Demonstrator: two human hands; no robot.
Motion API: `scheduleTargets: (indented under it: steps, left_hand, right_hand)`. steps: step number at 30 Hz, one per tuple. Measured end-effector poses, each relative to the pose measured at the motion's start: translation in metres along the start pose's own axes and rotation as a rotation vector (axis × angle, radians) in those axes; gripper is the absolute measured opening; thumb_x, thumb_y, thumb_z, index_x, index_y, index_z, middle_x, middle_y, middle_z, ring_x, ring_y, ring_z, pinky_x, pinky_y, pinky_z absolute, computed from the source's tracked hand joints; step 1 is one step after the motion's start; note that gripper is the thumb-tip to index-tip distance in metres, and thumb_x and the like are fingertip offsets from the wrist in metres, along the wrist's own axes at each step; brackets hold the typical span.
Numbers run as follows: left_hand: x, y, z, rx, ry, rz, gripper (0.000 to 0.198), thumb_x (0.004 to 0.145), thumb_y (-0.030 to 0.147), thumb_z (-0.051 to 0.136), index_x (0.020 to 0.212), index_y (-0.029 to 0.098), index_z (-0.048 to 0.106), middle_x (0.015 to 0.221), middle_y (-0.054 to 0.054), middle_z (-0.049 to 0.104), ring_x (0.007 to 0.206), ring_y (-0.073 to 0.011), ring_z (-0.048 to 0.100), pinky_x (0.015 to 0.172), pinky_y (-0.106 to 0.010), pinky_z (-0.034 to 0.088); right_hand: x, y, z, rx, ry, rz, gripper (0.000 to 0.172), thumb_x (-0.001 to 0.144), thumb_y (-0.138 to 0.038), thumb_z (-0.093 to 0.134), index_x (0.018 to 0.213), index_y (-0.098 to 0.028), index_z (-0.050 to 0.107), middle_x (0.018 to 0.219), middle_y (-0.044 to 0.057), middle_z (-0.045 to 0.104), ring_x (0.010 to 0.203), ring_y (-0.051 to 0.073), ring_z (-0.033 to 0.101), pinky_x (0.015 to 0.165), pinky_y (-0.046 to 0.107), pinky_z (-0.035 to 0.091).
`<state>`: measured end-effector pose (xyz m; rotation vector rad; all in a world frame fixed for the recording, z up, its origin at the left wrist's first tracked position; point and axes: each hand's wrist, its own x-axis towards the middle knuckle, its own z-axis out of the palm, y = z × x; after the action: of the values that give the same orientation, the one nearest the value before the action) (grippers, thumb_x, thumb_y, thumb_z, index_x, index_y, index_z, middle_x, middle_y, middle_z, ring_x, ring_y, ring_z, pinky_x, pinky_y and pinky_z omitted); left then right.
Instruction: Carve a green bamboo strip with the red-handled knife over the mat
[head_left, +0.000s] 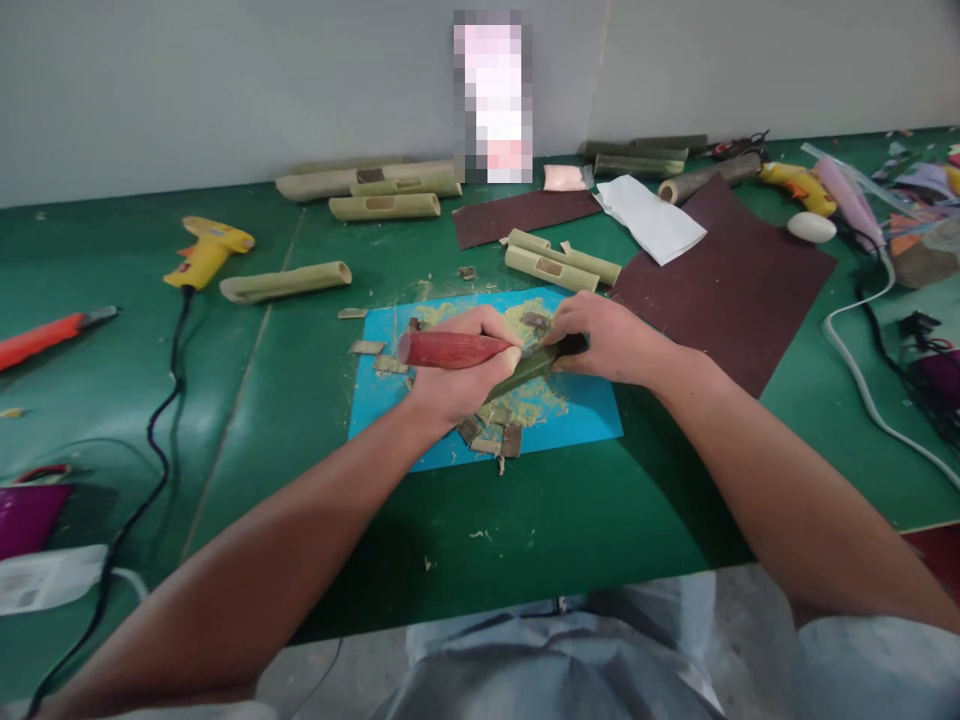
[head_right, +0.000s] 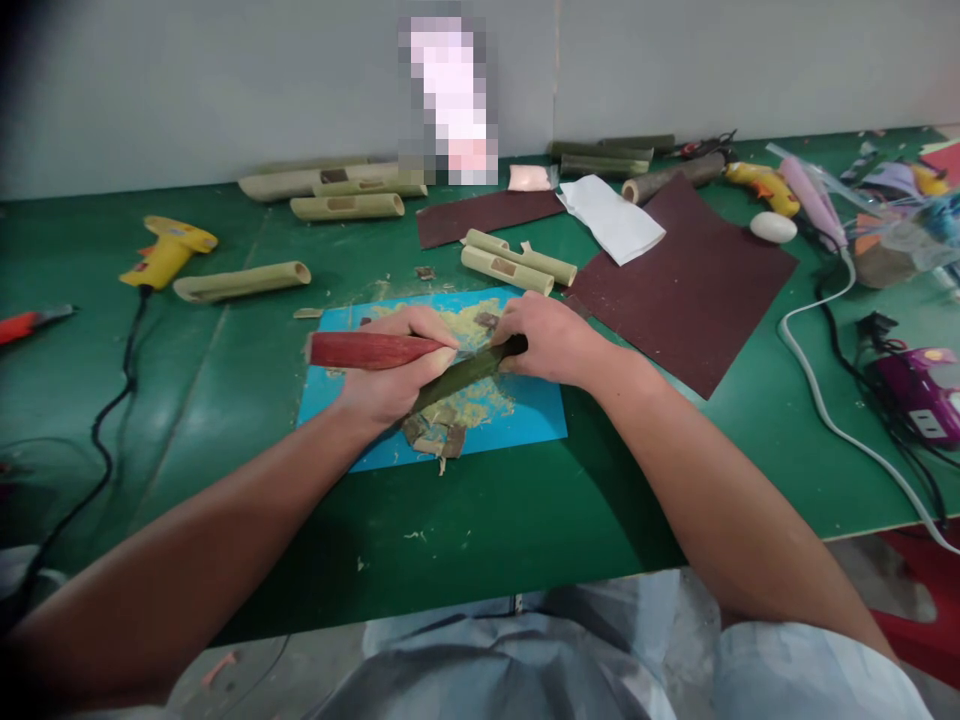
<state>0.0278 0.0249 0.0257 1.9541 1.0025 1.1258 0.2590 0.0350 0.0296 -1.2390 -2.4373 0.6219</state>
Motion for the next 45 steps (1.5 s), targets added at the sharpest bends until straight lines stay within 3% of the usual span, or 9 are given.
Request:
scheduleTargets:
  steps: [14, 23, 26, 35, 45]
  left_hand:
    - [-0.0015, -0.0014, -0.0006, -0.048, -0.018, 0.031, 0.012, 0.082, 0.028, 0.066, 0.071, 0.026, 0.062, 0.076, -0.001, 0.065, 0.073, -0.0191, 0.062, 0.069, -0.039, 0.052]
    - [-0.0002, 0.0025, -0.0024, 0.042, -0.011, -0.041, 0.019, 0.085, 0.035, 0.067, 0.068, 0.028, 0.061, 0.073, -0.002, 0.065, 0.072, -0.0220, 0.062, 0.074, -0.046, 0.056]
    - [0.0011, -0.0004, -0.0043, 0.038, -0.062, -0.030, 0.017, 0.084, 0.035, 0.068, 0.070, 0.029, 0.062, 0.078, -0.003, 0.068, 0.078, -0.0238, 0.065, 0.078, -0.047, 0.058]
    - [0.0010, -0.0022, -0.0063, 0.016, -0.093, 0.026, 0.017, 0.088, 0.023, 0.064, 0.071, 0.026, 0.063, 0.079, -0.001, 0.068, 0.078, -0.0202, 0.065, 0.078, -0.043, 0.055]
    - [0.0039, -0.0051, -0.0071, 0.041, -0.061, 0.009, 0.015, 0.087, 0.026, 0.066, 0.072, 0.022, 0.066, 0.078, -0.001, 0.068, 0.078, -0.0181, 0.063, 0.076, -0.040, 0.051]
  right_hand:
    - [-0.0013, -0.0013, -0.0002, 0.007, 0.009, 0.009, 0.019, 0.078, -0.024, 0.080, 0.097, -0.024, 0.078, 0.103, 0.006, 0.069, 0.103, 0.026, 0.059, 0.091, 0.039, 0.046]
    - [-0.0022, -0.0012, 0.0010, 0.007, 0.021, 0.010, 0.018, 0.078, -0.023, 0.079, 0.096, -0.024, 0.078, 0.103, 0.007, 0.069, 0.104, 0.027, 0.059, 0.091, 0.040, 0.046]
    - [-0.0024, 0.0001, 0.0016, 0.018, 0.030, 0.006, 0.018, 0.078, -0.024, 0.079, 0.096, -0.025, 0.078, 0.102, 0.006, 0.069, 0.104, 0.027, 0.058, 0.090, 0.040, 0.046]
    - [-0.0019, -0.0006, 0.0017, 0.025, 0.025, 0.021, 0.018, 0.078, -0.024, 0.079, 0.096, -0.023, 0.079, 0.102, 0.007, 0.069, 0.103, 0.027, 0.058, 0.091, 0.040, 0.045]
    - [-0.0038, 0.0015, 0.0011, -0.016, 0.012, -0.011, 0.020, 0.085, -0.025, 0.073, 0.104, -0.023, 0.080, 0.107, 0.008, 0.072, 0.106, 0.027, 0.060, 0.093, 0.041, 0.045]
